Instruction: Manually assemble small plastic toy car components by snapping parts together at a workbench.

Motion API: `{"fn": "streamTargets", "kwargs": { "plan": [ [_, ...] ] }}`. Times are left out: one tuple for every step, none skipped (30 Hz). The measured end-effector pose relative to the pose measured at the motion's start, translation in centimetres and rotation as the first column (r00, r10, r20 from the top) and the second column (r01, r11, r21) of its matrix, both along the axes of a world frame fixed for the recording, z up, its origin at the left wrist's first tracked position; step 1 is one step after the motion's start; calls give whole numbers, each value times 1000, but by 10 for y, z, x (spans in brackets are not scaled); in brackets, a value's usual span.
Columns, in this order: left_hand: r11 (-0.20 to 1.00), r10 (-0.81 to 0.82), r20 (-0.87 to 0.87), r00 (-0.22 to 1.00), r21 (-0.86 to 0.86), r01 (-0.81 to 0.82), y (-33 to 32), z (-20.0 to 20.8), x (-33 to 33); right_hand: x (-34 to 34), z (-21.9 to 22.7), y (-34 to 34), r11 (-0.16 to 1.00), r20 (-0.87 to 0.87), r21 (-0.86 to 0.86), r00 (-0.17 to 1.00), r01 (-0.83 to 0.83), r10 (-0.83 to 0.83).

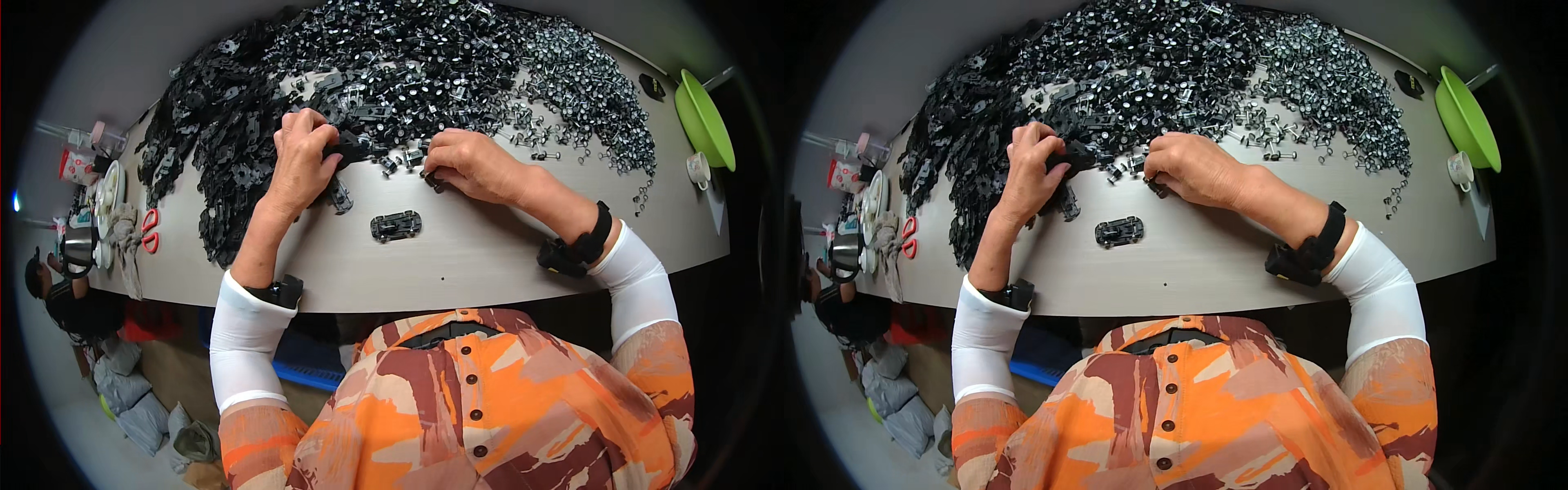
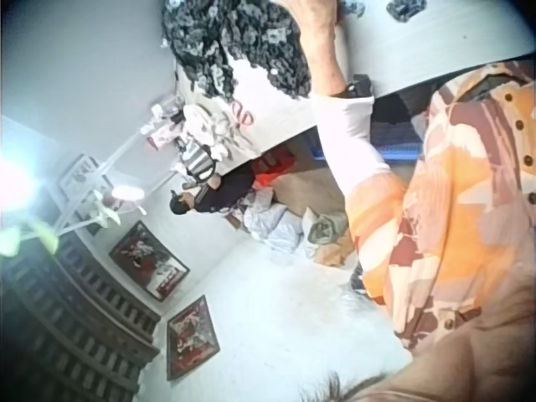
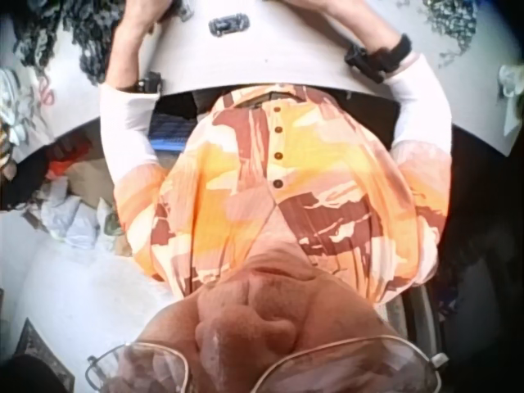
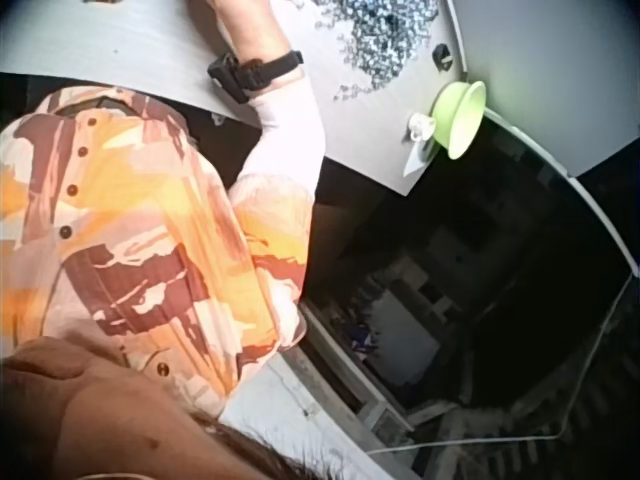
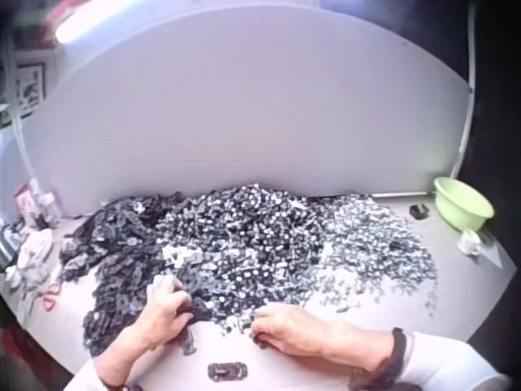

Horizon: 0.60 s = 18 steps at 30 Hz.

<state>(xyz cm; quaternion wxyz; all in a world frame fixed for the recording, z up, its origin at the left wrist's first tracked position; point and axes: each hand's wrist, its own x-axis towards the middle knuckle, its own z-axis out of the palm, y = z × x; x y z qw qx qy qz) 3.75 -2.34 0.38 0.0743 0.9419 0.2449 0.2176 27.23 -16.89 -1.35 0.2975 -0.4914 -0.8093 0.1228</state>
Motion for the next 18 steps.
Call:
{"fn": "streamTargets", "kwargs": {
  "plan": [
    [1000,-4,0,1000,4,4,5,-2,1,-1,1,-1,999,-8,-40,1000,21,-22],
    [997,-33,41,999,-68,36,10,-4,2,-2,2,-1,996,-15,-79,999,42,-43],
    [988,-57,83,995,-137,68,13,-3,3,-1,4,-1,996,-14,-72,999,44,-45],
    [989,-59,84,995,-130,70,16,-2,3,-2,8,-1,997,-42,-20,996,77,-78],
    [978,-46,178,983,-194,81,17,0,2,-2,11,-1,993,-72,33,992,111,-108],
    [962,-37,271,962,-252,108,21,3,6,-1,14,1,992,-68,48,991,119,-116],
    [965,-49,276,960,-236,117,23,6,8,-1,17,5,988,-130,55,982,148,-140],
    [835,70,388,919,-528,159,22,10,10,-2,19,8,983,-192,61,968,176,-161],
    [614,215,446,869,-753,235,25,11,13,-7,23,11,982,-312,10,934,188,-176],
    [542,202,535,820,-759,361,29,11,16,-12,30,14,959,-445,-221,857,177,-261],
    [548,189,541,820,-751,369,32,13,16,-16,39,18,892,-544,-437,755,118,-367],
    [325,216,515,830,-839,436,23,24,23,-15,45,19,845,-631,-533,642,49,-436],
    [85,245,476,845,-878,470,14,30,25,-16,45,23,836,-683,-549,571,10,-455],
    [66,214,472,855,-881,469,10,29,29,-17,48,26,823,-717,-568,504,-23,-481],
    [26,199,457,867,-887,461,3,30,31,-18,51,27,807,-743,-587,436,-62,-507],
    [7,179,448,876,-891,454,-2,30,32,-18,52,26,808,-774,-579,388,-112,-501],
    [-12,160,439,884,-895,446,-6,28,34,-17,49,26,804,-790,-576,349,-144,-504],
    [-21,158,439,885,-894,447,-8,27,35,-15,47,28,805,-804,-562,353,-189,-478]
  ]
}}
